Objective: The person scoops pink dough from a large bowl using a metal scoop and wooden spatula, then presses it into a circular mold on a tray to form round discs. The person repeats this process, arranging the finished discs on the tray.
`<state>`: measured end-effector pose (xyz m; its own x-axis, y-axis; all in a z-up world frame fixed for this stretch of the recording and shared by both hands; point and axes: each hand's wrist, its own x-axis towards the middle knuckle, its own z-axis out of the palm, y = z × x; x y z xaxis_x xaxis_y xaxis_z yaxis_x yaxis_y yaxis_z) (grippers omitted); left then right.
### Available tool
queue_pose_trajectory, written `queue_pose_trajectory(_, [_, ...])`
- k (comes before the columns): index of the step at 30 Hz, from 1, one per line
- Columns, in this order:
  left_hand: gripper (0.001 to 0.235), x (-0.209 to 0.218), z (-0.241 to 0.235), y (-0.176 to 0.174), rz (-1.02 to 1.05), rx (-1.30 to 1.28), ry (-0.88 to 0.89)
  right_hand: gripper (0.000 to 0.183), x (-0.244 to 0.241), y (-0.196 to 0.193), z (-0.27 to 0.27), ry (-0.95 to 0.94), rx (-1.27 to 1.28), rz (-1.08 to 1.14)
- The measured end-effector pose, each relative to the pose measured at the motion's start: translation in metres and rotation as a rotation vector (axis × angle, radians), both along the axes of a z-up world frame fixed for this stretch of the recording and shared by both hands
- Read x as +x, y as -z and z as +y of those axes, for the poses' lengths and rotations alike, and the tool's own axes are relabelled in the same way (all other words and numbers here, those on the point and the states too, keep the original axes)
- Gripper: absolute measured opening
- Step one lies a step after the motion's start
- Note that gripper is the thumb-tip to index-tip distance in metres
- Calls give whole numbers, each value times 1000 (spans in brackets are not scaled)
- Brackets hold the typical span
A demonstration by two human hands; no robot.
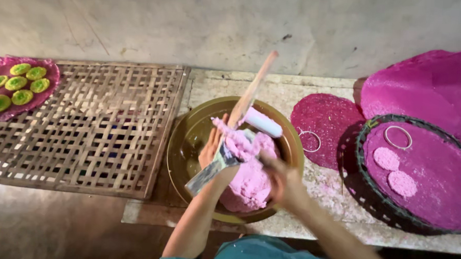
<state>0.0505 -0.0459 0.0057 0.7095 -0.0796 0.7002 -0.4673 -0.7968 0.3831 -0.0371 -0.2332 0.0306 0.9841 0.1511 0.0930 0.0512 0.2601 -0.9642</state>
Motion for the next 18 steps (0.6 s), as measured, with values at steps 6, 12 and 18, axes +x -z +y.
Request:
queue_pose_trajectory(6, [75,21,19,-8,113,-1,32,42,-12,28,-30,-22,-841,-87])
queue_pose_trajectory(12, [74,11,0,-15,-57,217,-22,40,37,42,-39,229,-870,-274])
queue_pose_trajectory(18, [92,25,5,-23,256,66,-76,40,28,79,-23,192,-800,-419])
